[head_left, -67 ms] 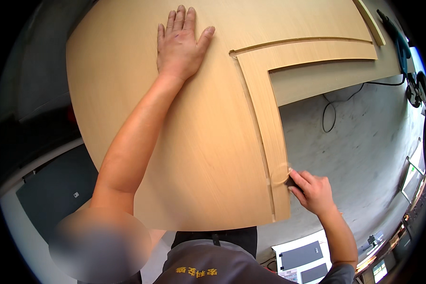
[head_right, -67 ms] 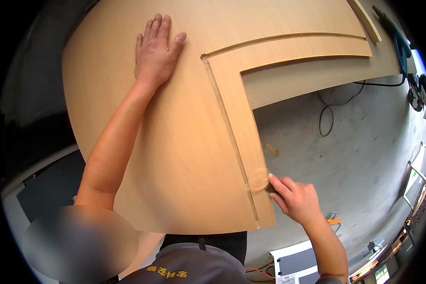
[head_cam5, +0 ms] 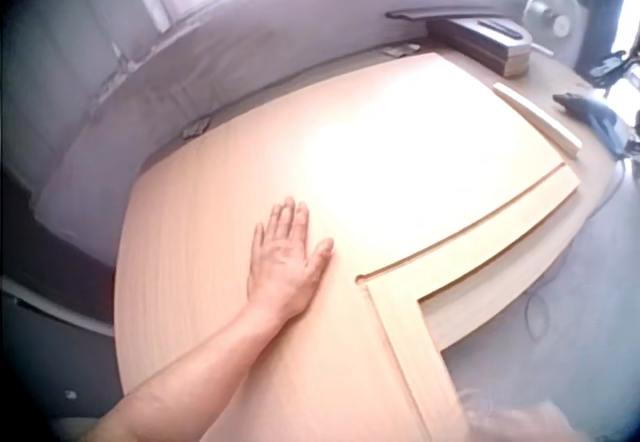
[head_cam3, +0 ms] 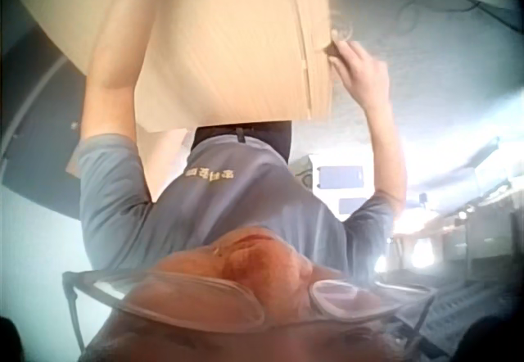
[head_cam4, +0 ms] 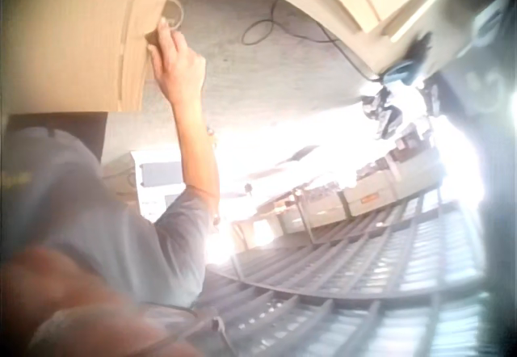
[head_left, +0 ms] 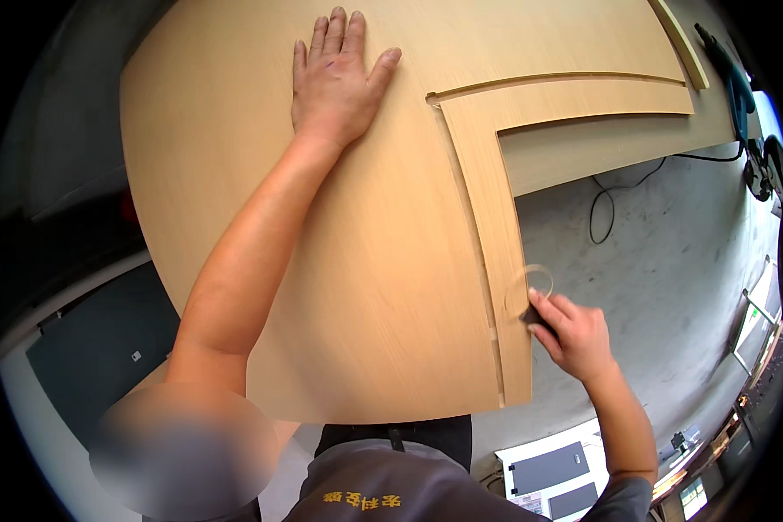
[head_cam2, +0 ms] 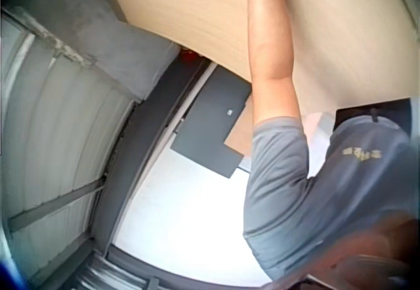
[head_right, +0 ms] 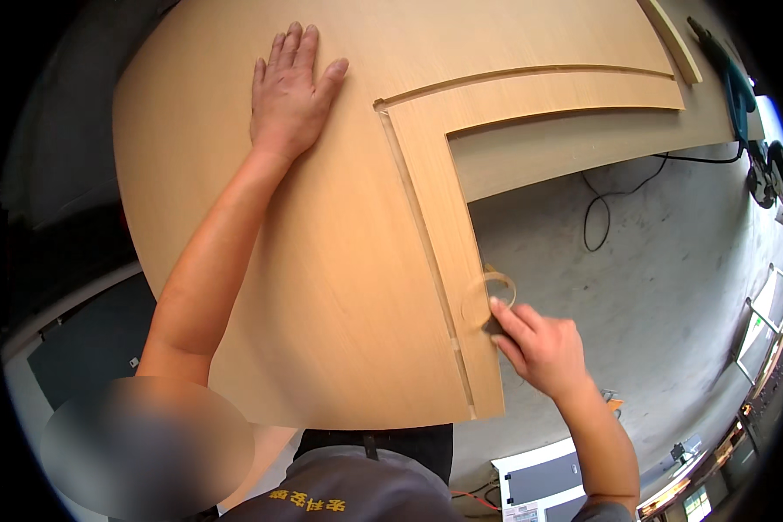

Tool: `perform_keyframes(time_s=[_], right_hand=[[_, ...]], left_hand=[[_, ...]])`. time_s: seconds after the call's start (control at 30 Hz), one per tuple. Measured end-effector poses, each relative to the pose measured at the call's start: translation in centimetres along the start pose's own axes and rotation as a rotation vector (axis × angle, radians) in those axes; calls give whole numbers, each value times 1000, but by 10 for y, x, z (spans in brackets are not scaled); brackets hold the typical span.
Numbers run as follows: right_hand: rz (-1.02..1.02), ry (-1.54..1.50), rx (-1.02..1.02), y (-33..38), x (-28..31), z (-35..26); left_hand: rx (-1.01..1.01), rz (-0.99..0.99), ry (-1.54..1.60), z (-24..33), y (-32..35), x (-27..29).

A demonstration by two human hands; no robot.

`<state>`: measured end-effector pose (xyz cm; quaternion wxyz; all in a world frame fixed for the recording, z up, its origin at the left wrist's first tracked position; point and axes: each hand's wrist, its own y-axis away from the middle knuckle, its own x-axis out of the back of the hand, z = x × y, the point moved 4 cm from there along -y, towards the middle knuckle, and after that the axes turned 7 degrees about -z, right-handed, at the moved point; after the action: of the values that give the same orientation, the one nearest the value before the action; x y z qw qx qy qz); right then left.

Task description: The person trims the edges of a large wooden board using a utility knife and a heat gun. They apply heat to the edge banding and then scrape off excess material with the knife. The person also cleans up wood shavings from the floor and moves the board to a different location.

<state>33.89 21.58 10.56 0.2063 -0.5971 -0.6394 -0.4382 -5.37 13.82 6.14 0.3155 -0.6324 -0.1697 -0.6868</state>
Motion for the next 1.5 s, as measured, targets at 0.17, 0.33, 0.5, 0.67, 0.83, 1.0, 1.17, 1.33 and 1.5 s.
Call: perform_keyframes(time_s=[0.17, 0.33, 0.5, 0.67, 0.83, 1.0, 1.17, 1.33, 1.5], right_hand=[[103, -46, -1, -58, 22, 3], [160, -80, 5, -110, 50, 5], [303, -67, -96, -85, 30, -40], [35, -182, -143, -76, -46, -135], [214, -169, 43, -98, -44, -142], [504, -51, -9, -86, 84, -32], [950, 353, -504, -45, 255, 279], [828, 142, -1238, -29, 335, 474], [631, 25, -1284, -26, 352, 590]], left_hand=[[-18, -22, -4, 7, 1, 3], [-6, -23, -14, 5, -1, -1], [0, -22, 64, -5, 4, 6], [-2, -16, 111, 4, 3, 11], [26, -108, 39, 14, -4, 15], [57, -152, -42, 6, 7, 19], [70, -235, -85, 23, 25, 17], [82, -286, -86, 41, 67, 22], [58, -250, -13, 66, 88, 21]])
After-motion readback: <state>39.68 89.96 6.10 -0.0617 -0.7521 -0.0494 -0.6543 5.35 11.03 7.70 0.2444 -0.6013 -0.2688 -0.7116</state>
